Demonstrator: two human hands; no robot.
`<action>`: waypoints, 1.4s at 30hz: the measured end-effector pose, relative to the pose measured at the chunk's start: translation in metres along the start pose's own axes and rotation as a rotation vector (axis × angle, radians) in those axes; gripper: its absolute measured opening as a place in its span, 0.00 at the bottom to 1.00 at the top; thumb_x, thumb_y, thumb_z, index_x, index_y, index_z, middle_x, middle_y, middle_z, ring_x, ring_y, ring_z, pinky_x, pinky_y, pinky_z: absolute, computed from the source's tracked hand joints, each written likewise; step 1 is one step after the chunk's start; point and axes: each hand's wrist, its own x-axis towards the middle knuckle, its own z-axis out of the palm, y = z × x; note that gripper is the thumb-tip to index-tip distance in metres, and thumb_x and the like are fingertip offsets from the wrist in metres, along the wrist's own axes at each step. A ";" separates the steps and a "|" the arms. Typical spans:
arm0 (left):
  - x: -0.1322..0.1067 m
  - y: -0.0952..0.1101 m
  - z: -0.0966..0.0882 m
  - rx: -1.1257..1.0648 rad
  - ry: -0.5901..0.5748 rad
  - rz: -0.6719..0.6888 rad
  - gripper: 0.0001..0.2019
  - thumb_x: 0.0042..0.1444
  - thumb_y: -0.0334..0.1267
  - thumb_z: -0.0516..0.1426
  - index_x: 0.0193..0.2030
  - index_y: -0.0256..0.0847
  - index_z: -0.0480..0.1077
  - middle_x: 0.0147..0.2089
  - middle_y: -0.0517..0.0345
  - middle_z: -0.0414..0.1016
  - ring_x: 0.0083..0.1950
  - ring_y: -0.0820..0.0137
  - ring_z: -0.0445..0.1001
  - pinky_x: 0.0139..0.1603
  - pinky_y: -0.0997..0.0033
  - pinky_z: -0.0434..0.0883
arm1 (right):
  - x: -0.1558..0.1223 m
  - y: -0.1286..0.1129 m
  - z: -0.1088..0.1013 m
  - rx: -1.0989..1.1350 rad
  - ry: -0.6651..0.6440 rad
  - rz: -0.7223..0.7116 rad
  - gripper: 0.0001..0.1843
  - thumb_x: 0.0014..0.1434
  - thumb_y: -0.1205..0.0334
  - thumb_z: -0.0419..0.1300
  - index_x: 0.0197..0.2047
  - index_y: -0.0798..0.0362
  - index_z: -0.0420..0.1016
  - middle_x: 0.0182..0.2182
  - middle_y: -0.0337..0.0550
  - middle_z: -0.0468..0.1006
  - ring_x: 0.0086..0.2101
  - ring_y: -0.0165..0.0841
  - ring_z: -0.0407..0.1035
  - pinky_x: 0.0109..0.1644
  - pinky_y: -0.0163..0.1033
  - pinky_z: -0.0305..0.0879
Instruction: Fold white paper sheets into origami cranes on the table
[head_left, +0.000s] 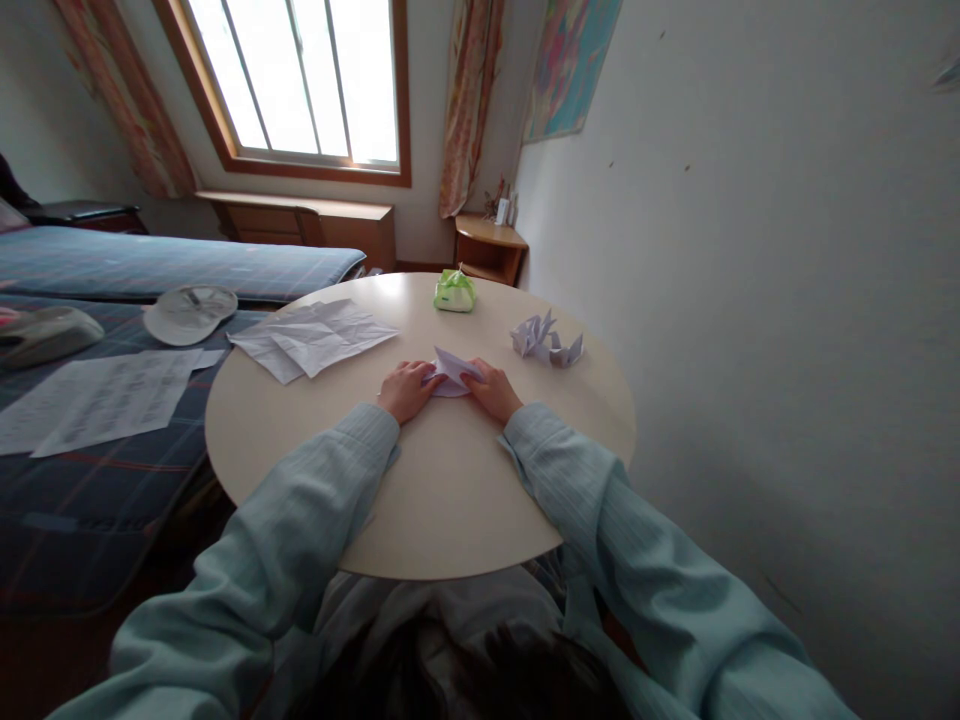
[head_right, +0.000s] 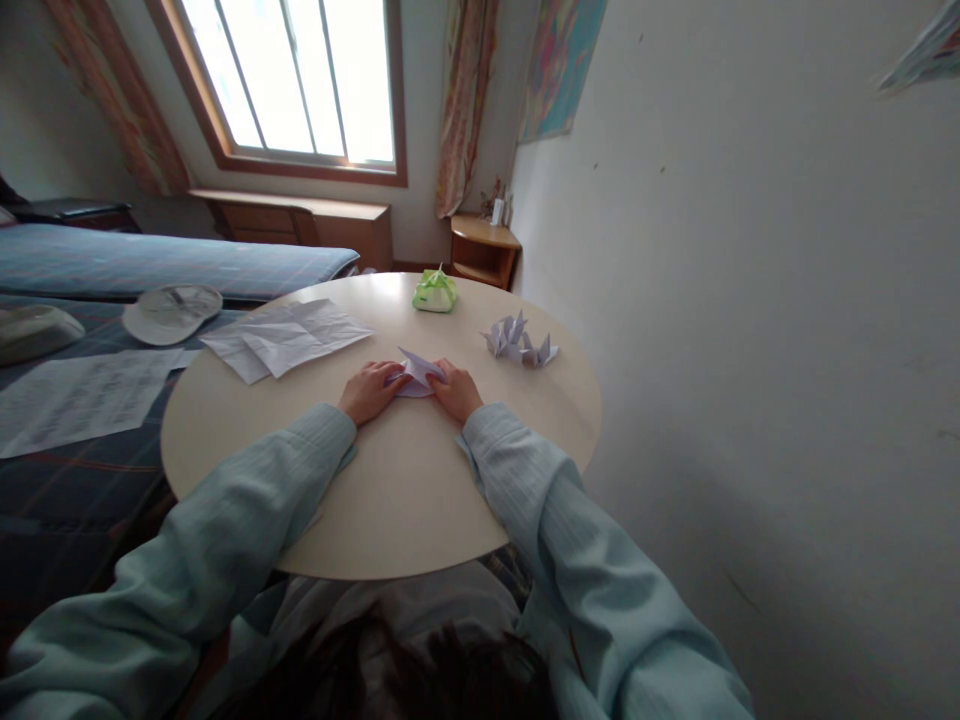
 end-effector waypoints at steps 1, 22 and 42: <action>0.000 0.000 0.000 0.000 0.000 0.001 0.20 0.58 0.51 0.44 0.47 0.45 0.68 0.51 0.57 0.70 0.52 0.65 0.65 0.52 0.67 0.63 | 0.000 0.000 0.000 -0.002 0.001 0.001 0.12 0.56 0.61 0.51 0.42 0.52 0.69 0.35 0.43 0.76 0.37 0.33 0.69 0.41 0.35 0.61; 0.000 -0.001 0.001 -0.015 0.001 -0.016 0.20 0.55 0.51 0.48 0.50 0.46 0.66 0.51 0.57 0.70 0.54 0.65 0.64 0.53 0.66 0.62 | 0.001 0.002 0.002 -0.009 0.015 -0.001 0.12 0.55 0.63 0.51 0.42 0.51 0.69 0.36 0.42 0.76 0.38 0.33 0.69 0.42 0.36 0.61; -0.001 -0.001 0.000 -0.016 0.011 0.003 0.19 0.55 0.50 0.48 0.49 0.44 0.67 0.51 0.56 0.70 0.52 0.63 0.65 0.52 0.65 0.63 | 0.001 0.001 0.002 -0.021 0.019 0.002 0.11 0.55 0.63 0.52 0.42 0.51 0.69 0.36 0.42 0.76 0.38 0.34 0.69 0.41 0.36 0.61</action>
